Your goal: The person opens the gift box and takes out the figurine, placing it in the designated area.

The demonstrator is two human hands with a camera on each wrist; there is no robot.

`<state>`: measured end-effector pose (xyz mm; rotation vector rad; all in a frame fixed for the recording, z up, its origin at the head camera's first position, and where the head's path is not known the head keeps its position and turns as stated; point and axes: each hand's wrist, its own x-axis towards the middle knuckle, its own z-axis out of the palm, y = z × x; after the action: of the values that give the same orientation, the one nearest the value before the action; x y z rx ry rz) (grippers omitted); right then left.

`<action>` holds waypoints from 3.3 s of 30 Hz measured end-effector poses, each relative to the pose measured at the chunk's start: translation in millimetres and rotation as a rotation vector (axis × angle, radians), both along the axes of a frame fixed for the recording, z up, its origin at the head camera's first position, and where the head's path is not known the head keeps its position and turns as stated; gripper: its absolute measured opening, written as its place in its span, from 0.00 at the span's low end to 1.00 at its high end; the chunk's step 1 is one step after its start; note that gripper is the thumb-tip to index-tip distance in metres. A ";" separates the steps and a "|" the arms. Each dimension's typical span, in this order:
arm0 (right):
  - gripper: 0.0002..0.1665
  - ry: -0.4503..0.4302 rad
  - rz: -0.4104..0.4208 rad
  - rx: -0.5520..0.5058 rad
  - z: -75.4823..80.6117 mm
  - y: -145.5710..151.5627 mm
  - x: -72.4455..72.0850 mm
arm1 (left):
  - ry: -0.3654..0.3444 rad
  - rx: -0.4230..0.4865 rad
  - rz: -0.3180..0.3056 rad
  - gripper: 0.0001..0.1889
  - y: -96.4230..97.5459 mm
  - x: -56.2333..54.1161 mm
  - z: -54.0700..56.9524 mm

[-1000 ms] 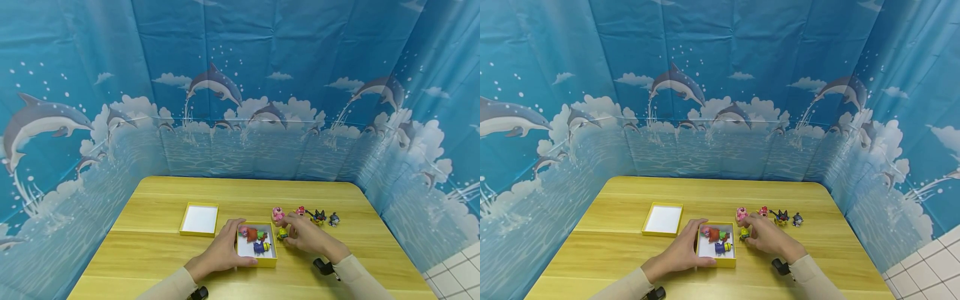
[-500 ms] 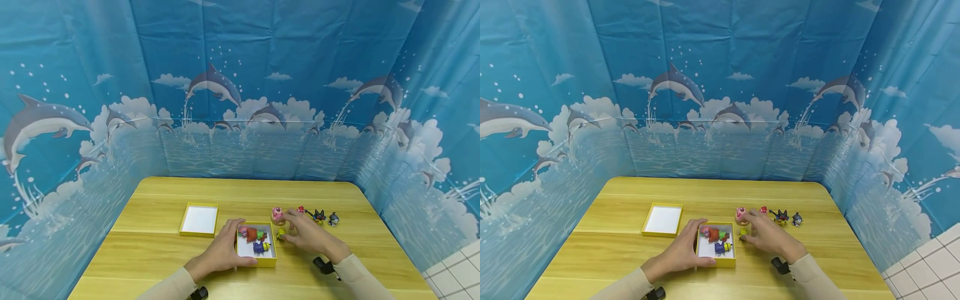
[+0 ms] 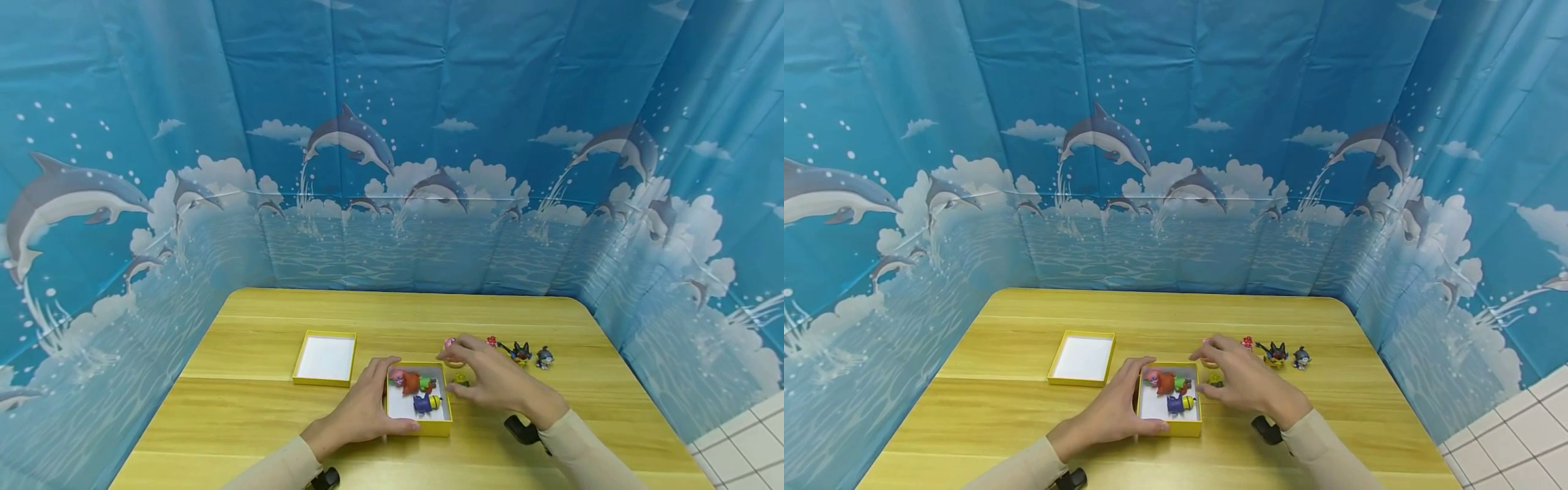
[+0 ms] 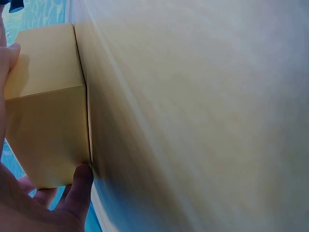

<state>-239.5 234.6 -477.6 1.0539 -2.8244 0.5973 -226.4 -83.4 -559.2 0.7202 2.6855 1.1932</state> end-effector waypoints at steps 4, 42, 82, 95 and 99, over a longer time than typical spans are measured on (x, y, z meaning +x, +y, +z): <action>0.27 0.003 0.040 0.031 5.6 -7.6 -0.5 | 0.005 -0.002 -0.002 0.69 0.0 -0.3 -0.8; 0.27 -0.200 0.266 0.402 8.4 -77.9 -27.1 | 0.035 -0.004 -0.006 0.68 -1.1 -2.0 -2.9; 0.21 -0.258 0.283 0.255 3.9 -70.7 -25.1 | 0.028 0.013 -0.015 0.67 -2.6 -3.5 -1.8; 0.21 -0.280 0.240 0.233 6.5 -68.2 -21.6 | 0.021 0.013 -0.013 0.68 -2.4 -4.1 0.5; 0.23 -0.282 0.238 0.218 6.8 -67.9 -20.1 | 0.022 0.017 -0.017 0.68 -3.0 -4.6 -0.5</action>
<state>-259.6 166.7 -470.8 1.4672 -3.0858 0.4980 -231.0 -86.3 -559.7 0.7611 2.6846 1.2128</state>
